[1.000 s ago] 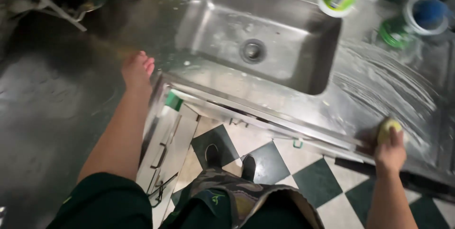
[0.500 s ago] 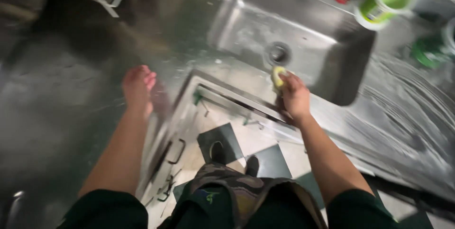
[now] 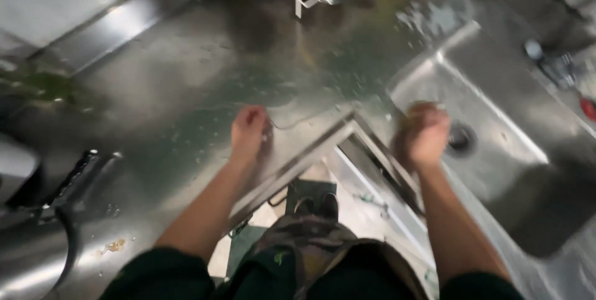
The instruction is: The person scrubs a stainless steel sink and adjacent countertop with a sponge, then moves to scrub the gas stovetop. They repeatedly wipe the surfaces with soapy water, covering the sink basin, drain area, and stovetop burners.
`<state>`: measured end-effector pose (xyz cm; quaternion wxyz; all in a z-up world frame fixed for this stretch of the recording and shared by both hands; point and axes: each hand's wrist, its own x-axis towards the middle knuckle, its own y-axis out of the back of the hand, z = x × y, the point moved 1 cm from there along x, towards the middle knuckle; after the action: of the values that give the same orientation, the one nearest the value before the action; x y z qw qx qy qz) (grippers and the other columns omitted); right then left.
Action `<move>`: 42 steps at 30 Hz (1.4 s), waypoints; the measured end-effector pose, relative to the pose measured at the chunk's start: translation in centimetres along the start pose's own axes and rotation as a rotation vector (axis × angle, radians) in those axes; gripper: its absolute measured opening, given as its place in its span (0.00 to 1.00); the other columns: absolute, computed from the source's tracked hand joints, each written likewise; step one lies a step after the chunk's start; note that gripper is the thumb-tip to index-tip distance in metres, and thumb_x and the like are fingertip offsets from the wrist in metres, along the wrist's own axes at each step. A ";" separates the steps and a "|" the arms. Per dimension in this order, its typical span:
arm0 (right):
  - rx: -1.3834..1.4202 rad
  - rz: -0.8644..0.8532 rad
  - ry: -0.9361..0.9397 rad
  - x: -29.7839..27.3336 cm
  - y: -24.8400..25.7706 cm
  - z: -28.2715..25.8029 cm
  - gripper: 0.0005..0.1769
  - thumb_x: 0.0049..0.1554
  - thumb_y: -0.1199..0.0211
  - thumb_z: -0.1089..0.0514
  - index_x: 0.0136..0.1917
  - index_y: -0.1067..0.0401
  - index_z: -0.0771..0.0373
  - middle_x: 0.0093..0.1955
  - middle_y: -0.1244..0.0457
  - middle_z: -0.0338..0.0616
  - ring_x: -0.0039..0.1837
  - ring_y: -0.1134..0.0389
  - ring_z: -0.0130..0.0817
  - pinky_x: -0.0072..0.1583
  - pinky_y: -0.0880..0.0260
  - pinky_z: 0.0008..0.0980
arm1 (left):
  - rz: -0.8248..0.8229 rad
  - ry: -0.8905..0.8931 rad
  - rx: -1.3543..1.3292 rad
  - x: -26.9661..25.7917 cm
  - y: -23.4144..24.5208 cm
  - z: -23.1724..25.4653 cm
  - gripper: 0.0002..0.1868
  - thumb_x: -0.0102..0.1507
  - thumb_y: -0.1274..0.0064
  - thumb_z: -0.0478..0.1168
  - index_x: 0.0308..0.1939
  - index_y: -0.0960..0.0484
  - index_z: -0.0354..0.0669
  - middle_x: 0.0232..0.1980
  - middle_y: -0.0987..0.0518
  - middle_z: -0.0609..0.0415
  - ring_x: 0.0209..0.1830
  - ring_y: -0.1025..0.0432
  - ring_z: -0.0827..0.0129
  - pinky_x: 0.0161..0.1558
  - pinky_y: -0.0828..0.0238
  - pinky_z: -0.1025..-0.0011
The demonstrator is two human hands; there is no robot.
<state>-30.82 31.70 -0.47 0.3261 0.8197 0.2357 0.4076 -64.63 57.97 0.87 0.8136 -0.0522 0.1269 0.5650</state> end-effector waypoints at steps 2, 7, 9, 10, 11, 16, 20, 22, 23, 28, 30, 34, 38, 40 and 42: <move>0.095 -0.029 0.088 1.5 -4.2 -4.9 0.12 0.63 0.50 0.66 0.57 0.29 0.68 0.59 0.35 0.56 0.61 0.36 0.53 0.63 0.37 0.47 | 0.041 -0.013 0.019 -0.4 1.0 -1.3 0.11 0.68 0.50 0.39 0.52 0.19 0.40 0.41 0.18 0.55 0.38 0.26 0.74 0.39 0.29 0.73; 0.314 -0.448 0.244 3.6 -7.3 -13.2 0.32 0.52 0.48 0.68 0.70 0.30 0.61 0.71 0.38 0.57 0.71 0.40 0.57 0.68 0.36 0.48 | 0.172 -0.013 0.061 -4.9 3.0 0.6 0.12 0.66 0.50 0.38 0.52 0.19 0.40 0.42 0.17 0.54 0.39 0.23 0.72 0.42 0.26 0.73; 0.128 -0.427 0.570 5.5 -9.5 -13.0 0.26 0.58 0.43 0.61 0.70 0.31 0.61 0.71 0.39 0.52 0.75 0.40 0.50 0.71 0.39 0.50 | 0.273 0.020 0.161 -6.1 3.9 2.7 0.13 0.65 0.50 0.38 0.52 0.18 0.39 0.42 0.16 0.54 0.40 0.23 0.72 0.43 0.26 0.73; 0.134 -0.425 0.573 6.5 -9.9 -11.8 0.26 0.58 0.43 0.61 0.70 0.31 0.61 0.71 0.39 0.52 0.75 0.40 0.50 0.71 0.39 0.50 | 0.280 0.017 0.163 -6.2 4.5 2.1 0.13 0.65 0.50 0.38 0.52 0.18 0.39 0.42 0.16 0.54 0.40 0.23 0.72 0.43 0.26 0.73; 0.096 -0.356 0.473 7.7 -10.4 -10.6 0.24 0.58 0.42 0.57 0.67 0.30 0.61 0.69 0.38 0.53 0.72 0.40 0.53 0.70 0.41 0.51 | 0.344 0.015 0.212 -6.3 5.2 1.6 0.14 0.65 0.50 0.38 0.53 0.19 0.39 0.41 0.16 0.53 0.39 0.22 0.72 0.42 0.26 0.73; -0.138 -0.242 0.336 11.1 -12.7 6.0 0.25 0.62 0.43 0.55 0.68 0.31 0.70 0.66 0.36 0.57 0.69 0.37 0.53 0.72 0.41 0.51 | 0.523 0.035 0.192 -8.8 7.0 -1.1 0.15 0.66 0.51 0.38 0.54 0.18 0.38 0.40 0.17 0.50 0.36 0.25 0.71 0.37 0.28 0.71; -0.250 -0.163 0.170 14.1 -10.8 12.8 0.19 0.62 0.41 0.61 0.65 0.31 0.71 0.63 0.36 0.61 0.65 0.37 0.58 0.66 0.37 0.53 | 0.618 0.066 0.194 -10.8 7.1 -0.8 0.14 0.66 0.50 0.38 0.53 0.17 0.38 0.39 0.16 0.51 0.37 0.24 0.71 0.39 0.28 0.72; -0.377 -0.163 0.177 14.8 -11.6 10.1 0.18 0.63 0.41 0.62 0.63 0.32 0.74 0.60 0.36 0.61 0.63 0.35 0.58 0.64 0.35 0.54 | 0.711 0.106 0.273 -12.1 7.7 -0.7 0.14 0.66 0.49 0.38 0.53 0.16 0.39 0.40 0.16 0.50 0.37 0.25 0.70 0.39 0.29 0.71; -0.243 -0.170 0.256 14.8 -12.6 6.3 0.19 0.62 0.41 0.62 0.65 0.32 0.74 0.62 0.37 0.62 0.65 0.36 0.58 0.66 0.36 0.54 | 0.702 0.060 0.190 -12.7 8.0 -0.7 0.14 0.66 0.49 0.37 0.53 0.18 0.38 0.42 0.16 0.51 0.39 0.25 0.72 0.41 0.28 0.72; 0.253 -0.183 0.492 6.8 -13.3 -17.6 0.27 0.59 0.43 0.63 0.70 0.33 0.72 0.69 0.39 0.64 0.70 0.40 0.60 0.71 0.40 0.54 | 0.761 -0.008 0.089 -14.4 10.0 -1.0 0.11 0.66 0.49 0.36 0.50 0.18 0.38 0.47 0.17 0.53 0.44 0.23 0.75 0.47 0.27 0.75; 0.782 -0.365 0.571 1.8 -15.8 -24.8 0.22 0.59 0.45 0.68 0.67 0.31 0.64 0.66 0.37 0.53 0.68 0.36 0.51 0.71 0.38 0.48 | 0.784 0.013 0.023 -14.8 11.2 -2.8 0.11 0.64 0.48 0.34 0.50 0.19 0.39 0.45 0.16 0.53 0.44 0.22 0.75 0.47 0.26 0.75; 0.721 -0.574 0.794 -4.2 -14.2 -34.3 0.28 0.57 0.44 0.68 0.70 0.31 0.56 0.73 0.38 0.47 0.77 0.38 0.48 0.79 0.42 0.46 | 0.767 0.052 0.007 -15.9 13.9 -2.9 0.11 0.65 0.46 0.34 0.52 0.19 0.39 0.43 0.18 0.51 0.39 0.27 0.72 0.41 0.28 0.72; 0.473 -0.670 0.900 -5.0 -18.0 -33.7 0.39 0.51 0.45 0.65 0.76 0.41 0.66 0.78 0.46 0.62 0.80 0.48 0.60 0.78 0.49 0.50 | 0.772 -0.069 0.206 -16.4 16.8 -2.8 0.11 0.65 0.45 0.35 0.51 0.18 0.38 0.43 0.17 0.53 0.41 0.25 0.74 0.43 0.27 0.74; 0.372 -0.655 0.831 -3.3 -18.4 -30.5 0.37 0.55 0.44 0.63 0.77 0.44 0.67 0.79 0.48 0.62 0.82 0.50 0.61 0.81 0.52 0.52 | 0.763 -0.016 0.213 -17.0 17.1 -2.3 0.11 0.66 0.46 0.36 0.52 0.18 0.38 0.42 0.16 0.52 0.39 0.25 0.73 0.41 0.28 0.73; 0.184 -0.605 0.581 2.1 -15.5 -26.9 0.39 0.54 0.46 0.63 0.79 0.43 0.63 0.80 0.49 0.64 0.81 0.53 0.61 0.78 0.59 0.55 | 0.771 -0.024 0.298 -16.4 17.2 -1.5 0.12 0.65 0.45 0.37 0.52 0.18 0.37 0.43 0.16 0.52 0.41 0.23 0.73 0.44 0.26 0.73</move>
<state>-53.60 52.74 1.60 0.2765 0.5905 0.5830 0.4847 -86.34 48.90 4.77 0.5427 0.1241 0.2079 0.8043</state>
